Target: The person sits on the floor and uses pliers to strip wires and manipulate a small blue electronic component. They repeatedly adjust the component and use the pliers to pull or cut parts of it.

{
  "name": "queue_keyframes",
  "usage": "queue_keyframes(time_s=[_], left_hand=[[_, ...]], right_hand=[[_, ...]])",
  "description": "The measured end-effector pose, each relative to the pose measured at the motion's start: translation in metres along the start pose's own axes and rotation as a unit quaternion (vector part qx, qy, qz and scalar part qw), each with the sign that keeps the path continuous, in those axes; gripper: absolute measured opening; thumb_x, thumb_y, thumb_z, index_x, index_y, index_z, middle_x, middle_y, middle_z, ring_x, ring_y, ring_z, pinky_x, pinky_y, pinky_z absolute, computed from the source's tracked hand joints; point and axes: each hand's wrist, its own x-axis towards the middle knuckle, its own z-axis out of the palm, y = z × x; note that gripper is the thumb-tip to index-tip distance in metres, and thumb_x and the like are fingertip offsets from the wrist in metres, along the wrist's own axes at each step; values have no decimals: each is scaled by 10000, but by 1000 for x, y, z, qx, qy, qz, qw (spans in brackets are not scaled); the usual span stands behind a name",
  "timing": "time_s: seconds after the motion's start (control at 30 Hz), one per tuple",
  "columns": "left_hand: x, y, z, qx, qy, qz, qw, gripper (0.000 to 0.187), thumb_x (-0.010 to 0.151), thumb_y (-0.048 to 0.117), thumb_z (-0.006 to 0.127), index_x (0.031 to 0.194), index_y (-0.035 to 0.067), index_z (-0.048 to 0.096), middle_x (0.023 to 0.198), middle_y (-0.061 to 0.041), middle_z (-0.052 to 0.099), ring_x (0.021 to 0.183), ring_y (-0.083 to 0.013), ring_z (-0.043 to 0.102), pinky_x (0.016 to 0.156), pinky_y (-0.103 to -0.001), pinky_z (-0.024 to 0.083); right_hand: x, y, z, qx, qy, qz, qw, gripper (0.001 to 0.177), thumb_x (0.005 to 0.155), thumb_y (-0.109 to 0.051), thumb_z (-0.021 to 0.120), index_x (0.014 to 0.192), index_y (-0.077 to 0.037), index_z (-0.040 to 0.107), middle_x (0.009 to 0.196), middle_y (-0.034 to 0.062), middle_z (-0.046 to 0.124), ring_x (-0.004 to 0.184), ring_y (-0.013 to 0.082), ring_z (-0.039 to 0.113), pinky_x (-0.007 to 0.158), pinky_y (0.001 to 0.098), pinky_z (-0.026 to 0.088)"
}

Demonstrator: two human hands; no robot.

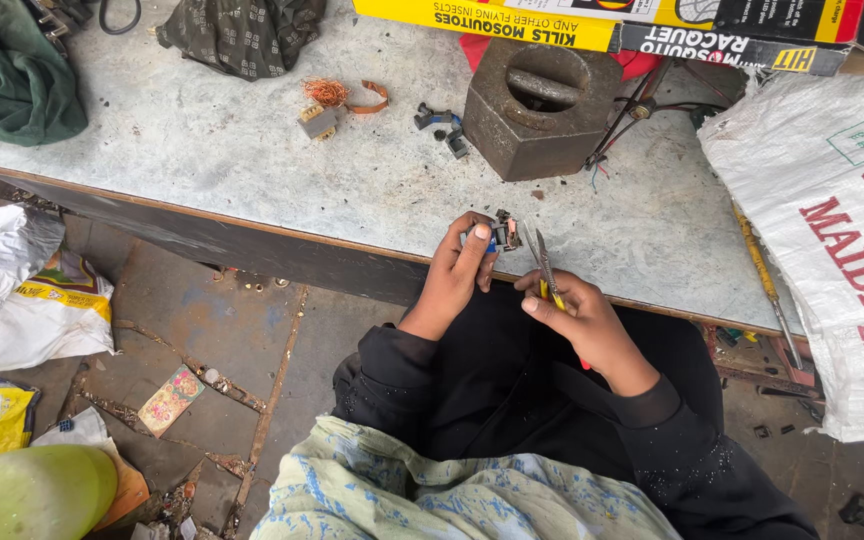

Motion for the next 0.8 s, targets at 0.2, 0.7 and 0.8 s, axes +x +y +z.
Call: queue_keyframes(time_s=[0.2, 0.7, 0.8], left_hand=[[-11, 26, 21, 33, 9, 48, 998, 424, 1111, 347, 505, 1381, 25, 452, 910, -47, 580, 674, -62, 520, 561, -230, 477], [-35, 18, 11, -87, 241, 93, 962, 466, 1077, 266, 548, 1446, 39, 375, 1113, -77, 588, 916, -134, 636, 739, -308, 577], [-44, 26, -4, -30, 248, 94, 964, 490, 1090, 298, 534, 1472, 33, 378, 1207, -86, 586, 982, -147, 646, 766, -306, 578]], right_hand=[[-16, -37, 13, -242, 128, -99, 957, 447, 865, -281, 794, 1213, -24, 682, 930, 65, 681, 794, 180, 668, 761, 315, 539], [-47, -45, -2, -388, 185, -129, 894, 408, 868, -243, 788, 1206, -45, 675, 915, 74, 665, 890, 275, 635, 808, 413, 513], [-62, -24, 3, -343, 175, -106, 917, 478, 849, -273, 795, 1240, -36, 659, 989, 85, 667, 877, 245, 659, 819, 381, 530]])
